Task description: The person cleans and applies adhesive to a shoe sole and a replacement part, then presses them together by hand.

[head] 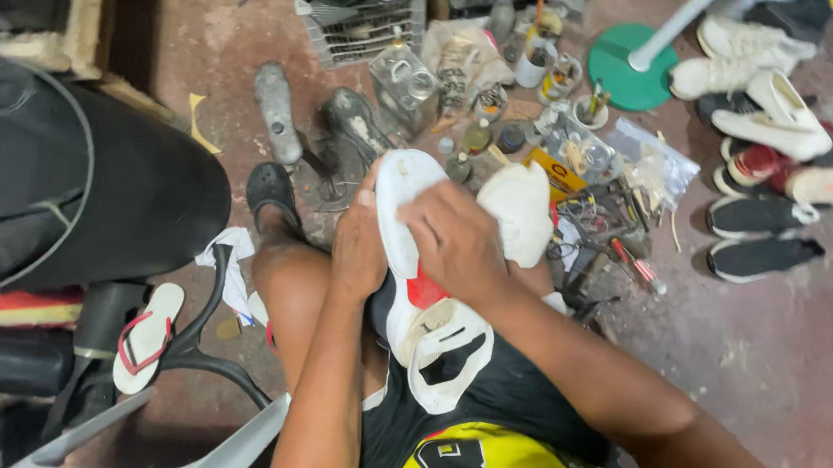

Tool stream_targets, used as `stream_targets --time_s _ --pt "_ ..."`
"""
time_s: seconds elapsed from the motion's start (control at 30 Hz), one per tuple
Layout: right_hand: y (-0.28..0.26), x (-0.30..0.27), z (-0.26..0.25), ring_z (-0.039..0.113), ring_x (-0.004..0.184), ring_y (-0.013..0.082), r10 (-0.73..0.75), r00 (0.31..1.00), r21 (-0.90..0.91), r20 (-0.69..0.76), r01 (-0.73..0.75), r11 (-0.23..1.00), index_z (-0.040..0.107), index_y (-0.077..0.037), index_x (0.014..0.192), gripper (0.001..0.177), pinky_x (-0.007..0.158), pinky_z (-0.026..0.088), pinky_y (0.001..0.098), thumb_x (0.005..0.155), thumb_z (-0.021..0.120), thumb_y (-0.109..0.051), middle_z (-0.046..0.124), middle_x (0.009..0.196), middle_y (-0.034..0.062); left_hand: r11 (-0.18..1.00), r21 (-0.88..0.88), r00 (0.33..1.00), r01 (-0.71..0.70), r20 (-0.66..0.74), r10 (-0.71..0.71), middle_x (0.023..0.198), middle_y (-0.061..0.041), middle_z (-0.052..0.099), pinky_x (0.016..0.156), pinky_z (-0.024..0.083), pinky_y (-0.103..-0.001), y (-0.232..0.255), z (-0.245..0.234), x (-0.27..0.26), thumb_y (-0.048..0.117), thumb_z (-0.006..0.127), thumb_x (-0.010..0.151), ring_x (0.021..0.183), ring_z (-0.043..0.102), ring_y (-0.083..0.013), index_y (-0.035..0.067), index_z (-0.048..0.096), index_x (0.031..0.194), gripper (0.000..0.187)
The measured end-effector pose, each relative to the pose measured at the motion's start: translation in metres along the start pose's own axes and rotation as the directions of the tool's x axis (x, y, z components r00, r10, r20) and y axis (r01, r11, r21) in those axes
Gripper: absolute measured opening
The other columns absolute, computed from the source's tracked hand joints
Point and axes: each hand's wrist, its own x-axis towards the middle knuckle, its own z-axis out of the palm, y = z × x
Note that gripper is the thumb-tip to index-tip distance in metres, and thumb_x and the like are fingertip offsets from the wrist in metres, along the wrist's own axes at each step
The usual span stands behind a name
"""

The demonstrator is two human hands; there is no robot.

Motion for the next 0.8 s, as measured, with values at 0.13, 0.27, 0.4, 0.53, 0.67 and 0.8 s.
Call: stream_targets --time_s 0.13,0.27,0.4,0.53,0.67,0.8 --pt "-0.008 -0.016 -0.006 0.066 0.085 0.0313 -0.107 0.993 0.041 0.052 0.105 0.994 0.068 -0.005 0.096 0.011 0.074 0.054 0.0406 0.087 0.070 0.001 0.062 0.089 0.0104 0.997 -0.047 0.998 -0.056 -0.024 0.055 0.142 -0.023 0.064 0.111 0.046 -0.037 -0.009 -0.002 -0.002 0.040 0.018 0.116 0.133 0.062 -0.0315 0.003 0.044 0.154 0.060" --pt "0.002 0.001 0.001 0.066 0.081 0.0328 0.075 0.997 0.042 0.003 -0.075 0.996 0.067 -0.003 0.096 0.010 0.070 0.052 0.0411 0.090 0.071 0.004 0.061 0.090 0.0134 0.998 0.035 0.999 0.050 -0.024 -0.049 0.136 -0.021 0.067 0.104 0.050 -0.036 -0.011 0.001 0.002 0.040 0.017 0.111 0.124 0.066 -0.0282 0.004 0.042 0.155 0.062" --pt "0.005 0.007 0.009 0.066 0.079 0.0316 0.104 0.994 0.103 -0.032 -0.100 0.990 0.066 -0.002 0.098 0.010 0.068 0.052 0.0398 0.092 0.072 0.003 0.061 0.092 0.0132 0.996 -0.083 0.999 0.025 -0.044 -0.029 0.137 -0.020 0.067 0.106 0.049 -0.036 -0.016 -0.002 -0.006 0.040 0.019 0.112 0.125 0.065 -0.0267 0.000 0.045 0.154 0.063" --pt "0.001 -0.014 -0.002 0.067 0.079 0.0293 0.004 0.999 0.117 0.036 -0.009 0.993 0.066 -0.004 0.096 0.010 0.068 0.052 0.0389 0.089 0.070 0.002 0.063 0.091 0.0111 0.991 -0.097 0.993 -0.094 -0.075 0.087 0.153 -0.022 0.054 0.122 0.036 -0.036 -0.019 -0.003 -0.005 0.040 0.021 0.116 0.144 0.050 -0.0273 -0.006 0.042 0.154 0.063" --pt "0.010 -0.008 0.001 0.065 0.068 0.0259 0.176 0.981 0.129 0.076 -0.184 0.974 0.068 -0.003 0.096 0.008 0.062 0.051 0.0372 0.092 0.073 0.001 0.065 0.090 0.0115 0.996 -0.063 0.996 -0.058 -0.075 0.053 0.152 -0.020 0.055 0.123 0.037 -0.034 -0.014 -0.008 -0.011 0.042 0.021 0.116 0.144 0.052 -0.0264 -0.006 0.043 0.153 0.064" --pt "0.014 -0.007 0.004 0.066 0.079 0.0291 0.113 0.993 0.114 0.037 -0.116 0.987 0.068 -0.005 0.098 0.008 0.071 0.052 0.0393 0.094 0.071 0.001 0.064 0.092 0.0108 0.999 -0.024 0.995 0.021 -0.099 -0.024 0.150 -0.020 0.056 0.118 0.040 -0.034 -0.004 -0.007 -0.012 0.044 0.021 0.114 0.141 0.054 -0.0273 -0.006 0.044 0.152 0.067"
